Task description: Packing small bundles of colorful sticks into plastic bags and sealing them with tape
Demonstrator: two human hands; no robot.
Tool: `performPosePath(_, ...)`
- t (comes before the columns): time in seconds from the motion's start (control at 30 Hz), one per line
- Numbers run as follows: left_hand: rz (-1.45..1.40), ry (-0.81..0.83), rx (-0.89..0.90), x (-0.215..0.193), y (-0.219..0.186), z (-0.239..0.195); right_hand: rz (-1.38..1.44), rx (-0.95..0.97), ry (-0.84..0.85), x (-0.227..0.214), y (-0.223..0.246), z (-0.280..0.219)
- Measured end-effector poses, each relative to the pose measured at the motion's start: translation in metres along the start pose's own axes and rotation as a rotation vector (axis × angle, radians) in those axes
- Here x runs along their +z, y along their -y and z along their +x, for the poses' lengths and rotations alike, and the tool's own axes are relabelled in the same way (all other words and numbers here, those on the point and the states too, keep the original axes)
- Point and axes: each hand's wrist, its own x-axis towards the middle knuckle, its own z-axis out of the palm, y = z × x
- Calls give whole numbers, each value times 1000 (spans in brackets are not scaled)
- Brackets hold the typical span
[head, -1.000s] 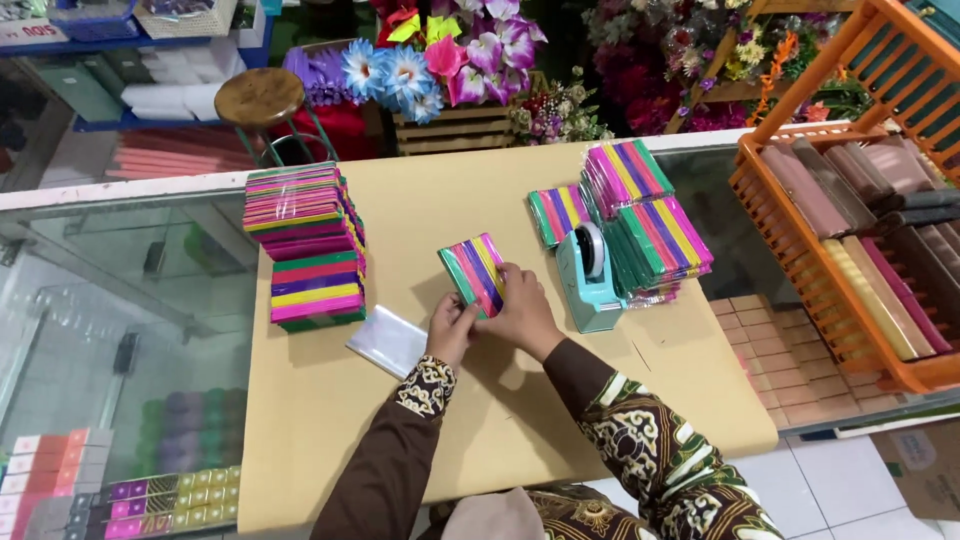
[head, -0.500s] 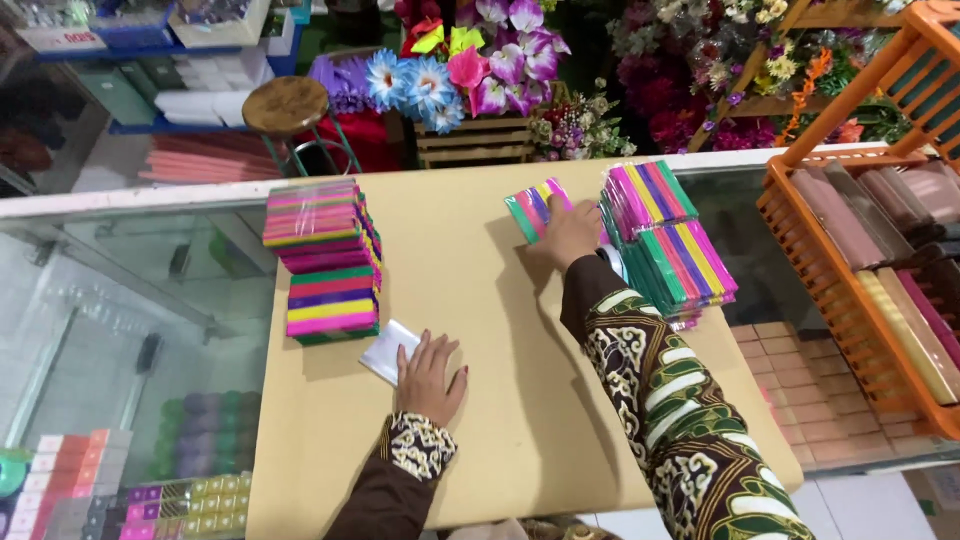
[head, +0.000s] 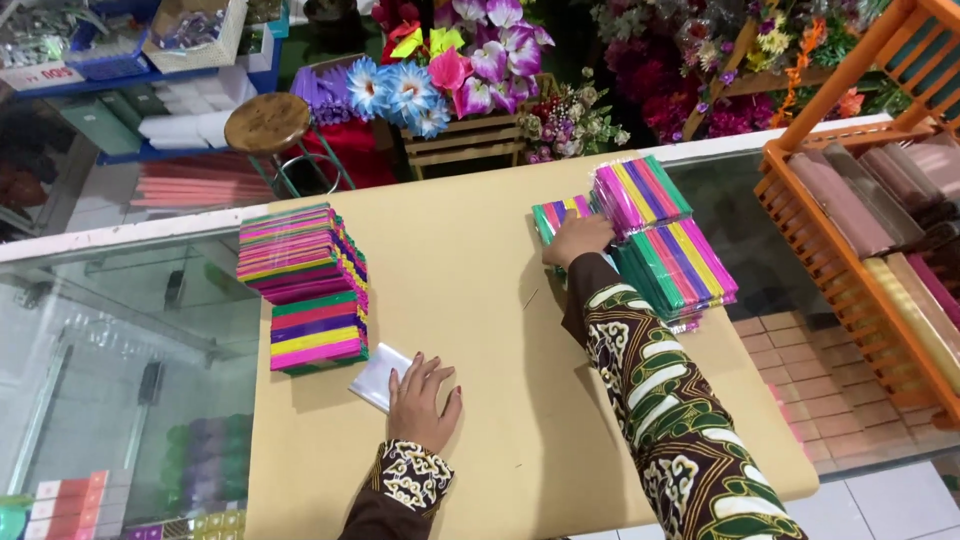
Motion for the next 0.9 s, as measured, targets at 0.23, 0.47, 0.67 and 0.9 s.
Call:
performPosePath(0.23, 9, -28, 25, 7, 5, -1, -117, 19, -165, 49, 11, 49)
performPosePath(0.47, 123, -150, 6, 13, 11, -3, -107, -196, -504, 53, 13, 15)
performPosePath(0.67, 257, -286, -128, 5, 4, 1, 301, -696, -517, 86, 63, -88)
performPosePath(0.9, 311, -119, -448, -16, 0, -33, 735, -921, -302, 133, 92, -186)
